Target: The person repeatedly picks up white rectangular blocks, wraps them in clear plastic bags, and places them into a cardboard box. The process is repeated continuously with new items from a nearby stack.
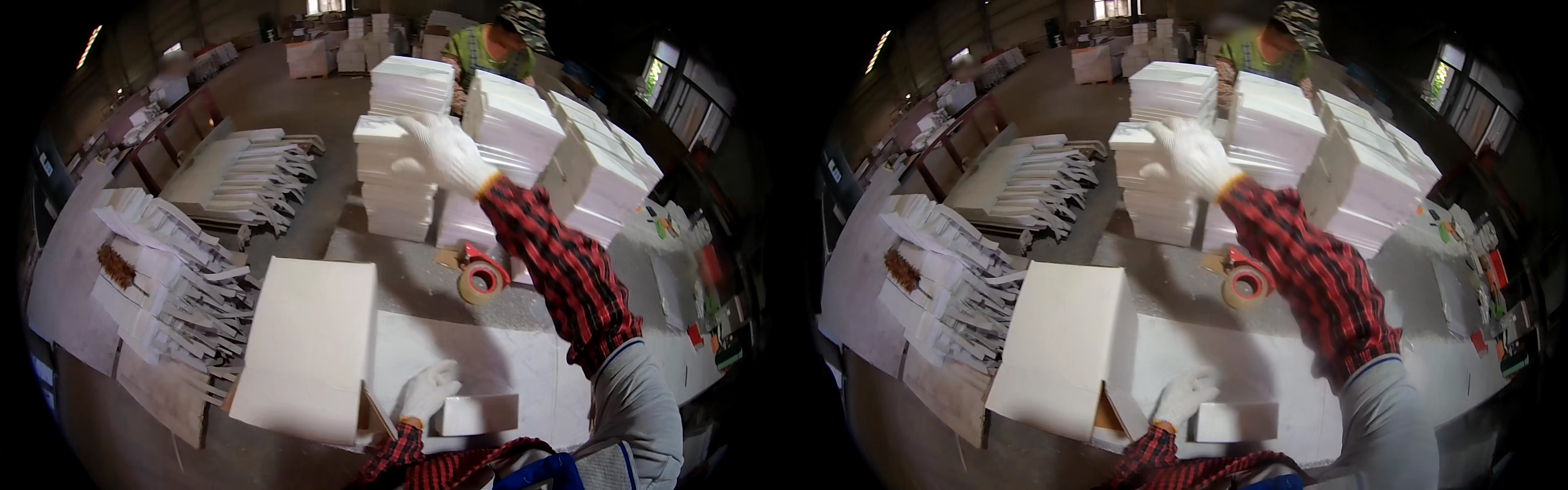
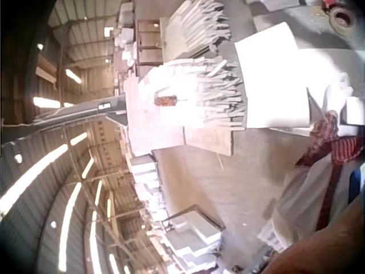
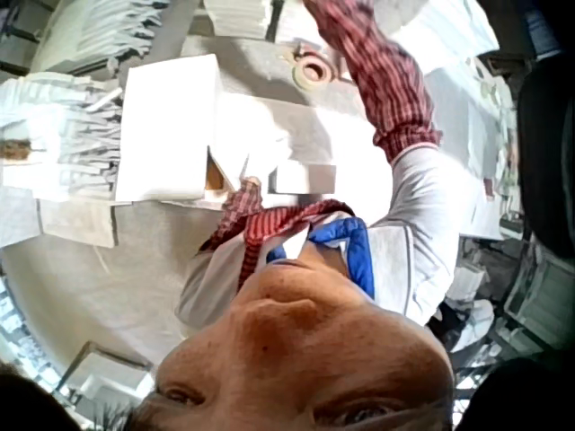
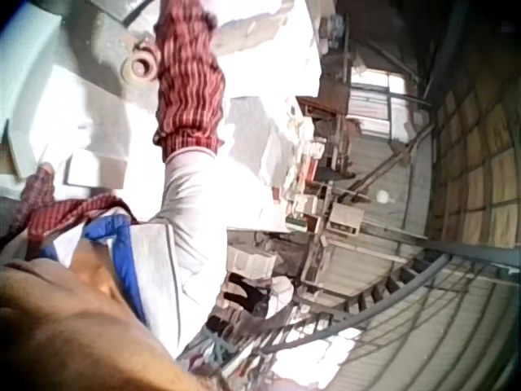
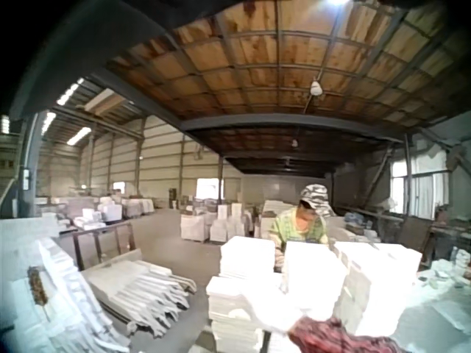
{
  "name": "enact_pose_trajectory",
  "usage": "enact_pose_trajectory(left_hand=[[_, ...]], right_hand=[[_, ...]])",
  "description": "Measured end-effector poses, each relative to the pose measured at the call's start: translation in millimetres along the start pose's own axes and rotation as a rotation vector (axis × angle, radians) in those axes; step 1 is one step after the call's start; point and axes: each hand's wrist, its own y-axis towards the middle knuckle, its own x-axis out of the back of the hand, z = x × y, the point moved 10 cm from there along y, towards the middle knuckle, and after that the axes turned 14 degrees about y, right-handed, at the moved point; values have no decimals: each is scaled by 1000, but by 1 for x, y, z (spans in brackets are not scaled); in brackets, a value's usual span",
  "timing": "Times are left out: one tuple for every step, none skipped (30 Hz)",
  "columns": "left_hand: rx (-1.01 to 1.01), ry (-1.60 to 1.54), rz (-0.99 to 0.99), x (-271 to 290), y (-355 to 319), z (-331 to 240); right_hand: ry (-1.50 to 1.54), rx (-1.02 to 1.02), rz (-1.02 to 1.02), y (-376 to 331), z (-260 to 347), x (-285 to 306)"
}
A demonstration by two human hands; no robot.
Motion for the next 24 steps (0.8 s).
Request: enact_pose_trajectory(left_hand=[[18,-28,14,1,-1,-5],[33,-57,36,0,-2,-11],[56,-91,55,-1,-3,-13],[48,-53,50,-1,-3,-14],[43,-39,45,-1,-2,-12],[33,-23,44,-1,-1,-11],[20,-6,47,-3,1,-11],[21,-34,28,-1,0,-6],[13,-51,14,0,0,-4],[4,-68,1,0,0,-2],[12,-48,-8,2,0,-2],[20,-28,-18,3,-1,-2],[28,-8,-28,4,-2,-2],[41,-10,-6,5,-2,-5],[48,-14,19,5,-2,-10],[53,-17,48,3,-2,-15],[-11,30,-27,8,2,-20],[-57,74,-101,8,4,-17],[-109,119,-169,6,1,-17],[1,98,2,10,-8,-23],[-38,-284,-9,-27,24,31],[-61,-78,-21,-26,22,27],[-62,128,-43,-27,19,30],[-135,128,-74,-23,23,25]], right_hand=[[-42,-13,56,21,-24,-15],[-49,-41,101,34,-42,-21],[-48,-66,149,44,-59,-31],[17,-59,164,50,-76,-39],[94,-48,187,54,-82,-52],[166,-41,209,54,-88,-64],[131,-82,245,51,-102,-73],[115,-109,286,55,-87,-78],[90,-145,318,55,-81,-79],[83,-138,294,56,-77,-82],[39,-126,271,57,-73,-77],[-4,-114,248,58,-68,-72],[-46,-102,225,58,-63,-68],[-89,-101,213,58,-67,-67],[-141,-102,202,59,-75,-66],[-194,-106,192,56,-85,-61],[-210,-98,160,54,-82,-48],[-211,-89,134,47,-70,-39],[-216,-85,110,38,-61,-27],[-159,-92,104,29,-36,-19],[-61,-79,83,19,-16,-9],[9,-15,32,-5,1,7],[103,32,-11,-36,21,14],[240,12,8,-67,37,21]])
